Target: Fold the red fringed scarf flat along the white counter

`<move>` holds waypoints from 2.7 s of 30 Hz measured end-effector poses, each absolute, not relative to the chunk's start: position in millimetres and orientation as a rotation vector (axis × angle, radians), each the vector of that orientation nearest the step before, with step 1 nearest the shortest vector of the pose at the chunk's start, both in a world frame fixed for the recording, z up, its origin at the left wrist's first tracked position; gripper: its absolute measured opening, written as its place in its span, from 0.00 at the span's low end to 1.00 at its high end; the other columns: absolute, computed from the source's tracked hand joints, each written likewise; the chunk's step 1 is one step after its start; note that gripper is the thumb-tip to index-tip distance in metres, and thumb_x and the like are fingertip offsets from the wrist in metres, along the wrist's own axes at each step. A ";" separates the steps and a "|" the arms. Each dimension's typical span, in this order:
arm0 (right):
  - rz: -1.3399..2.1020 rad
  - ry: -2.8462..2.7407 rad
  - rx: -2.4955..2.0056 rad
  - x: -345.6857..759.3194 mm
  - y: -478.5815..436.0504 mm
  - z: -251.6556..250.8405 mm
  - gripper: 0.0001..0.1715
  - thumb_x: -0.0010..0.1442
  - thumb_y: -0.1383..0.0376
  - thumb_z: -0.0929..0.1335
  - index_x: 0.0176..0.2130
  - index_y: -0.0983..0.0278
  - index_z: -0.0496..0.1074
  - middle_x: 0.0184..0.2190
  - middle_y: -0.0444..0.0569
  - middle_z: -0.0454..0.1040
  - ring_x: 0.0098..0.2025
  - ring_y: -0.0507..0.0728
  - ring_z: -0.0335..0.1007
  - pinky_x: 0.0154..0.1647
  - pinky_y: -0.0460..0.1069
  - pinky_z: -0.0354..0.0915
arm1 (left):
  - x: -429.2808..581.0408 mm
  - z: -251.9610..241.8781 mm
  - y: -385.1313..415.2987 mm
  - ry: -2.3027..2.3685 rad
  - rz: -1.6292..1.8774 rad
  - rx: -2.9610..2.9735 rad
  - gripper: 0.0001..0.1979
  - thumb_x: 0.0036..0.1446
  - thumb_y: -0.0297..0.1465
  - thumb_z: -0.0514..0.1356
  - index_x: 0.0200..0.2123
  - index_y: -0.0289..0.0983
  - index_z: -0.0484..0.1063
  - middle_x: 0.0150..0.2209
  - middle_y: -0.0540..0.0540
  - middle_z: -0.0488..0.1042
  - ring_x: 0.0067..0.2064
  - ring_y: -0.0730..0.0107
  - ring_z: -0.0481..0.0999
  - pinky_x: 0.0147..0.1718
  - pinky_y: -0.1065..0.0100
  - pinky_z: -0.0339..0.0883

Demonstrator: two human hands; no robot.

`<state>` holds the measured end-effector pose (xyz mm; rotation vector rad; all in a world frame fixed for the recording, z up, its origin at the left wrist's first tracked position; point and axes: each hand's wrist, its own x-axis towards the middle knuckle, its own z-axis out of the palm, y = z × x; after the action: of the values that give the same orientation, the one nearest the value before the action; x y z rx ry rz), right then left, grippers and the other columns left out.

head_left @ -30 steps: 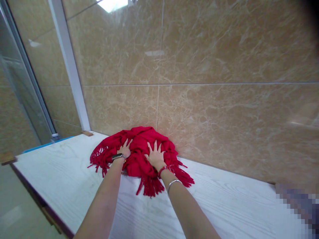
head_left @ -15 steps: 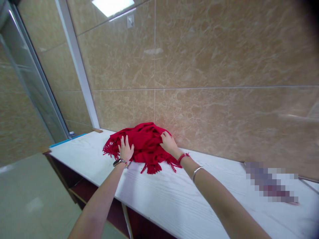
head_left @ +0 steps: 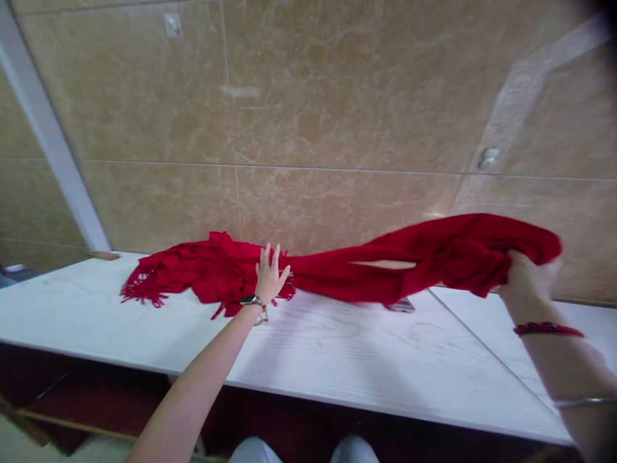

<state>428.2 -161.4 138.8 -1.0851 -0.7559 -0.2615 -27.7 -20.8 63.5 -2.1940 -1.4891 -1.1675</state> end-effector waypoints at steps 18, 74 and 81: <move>-0.134 -1.955 -1.578 291.8 -76.2 62.9 0.16 0.57 0.68 0.61 0.46 0.69 0.67 0.45 0.56 0.70 0.49 0.56 0.64 0.50 0.50 0.58 | 55.8 19.1 -2.3 -1.280 -1.060 -2.660 0.25 0.54 0.20 0.48 0.55 0.37 0.57 0.51 0.42 0.66 0.52 0.67 0.65 0.51 0.63 0.58; 0.052 -2.448 -1.527 280.5 -96.8 41.7 0.13 0.58 0.68 0.62 0.39 0.63 0.74 0.39 0.51 0.70 0.38 0.53 0.67 0.44 0.47 0.62 | 72.5 21.3 -46.0 -0.789 -0.448 -2.932 0.20 0.50 0.39 0.60 0.46 0.38 0.66 0.43 0.46 0.72 0.43 0.64 0.71 0.41 0.66 0.61; -0.036 -2.408 -1.522 277.8 -96.2 41.7 0.15 0.61 0.68 0.58 0.36 0.66 0.73 0.36 0.52 0.71 0.39 0.53 0.67 0.42 0.47 0.61 | 74.9 25.4 -45.7 -0.806 -0.611 -2.873 0.11 0.57 0.25 0.50 0.40 0.37 0.69 0.37 0.47 0.74 0.39 0.68 0.72 0.42 0.65 0.61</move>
<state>277.8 -96.2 41.7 -1.5215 -2.4083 -0.0360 74.9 -45.7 25.4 -2.8732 -0.8056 -0.6106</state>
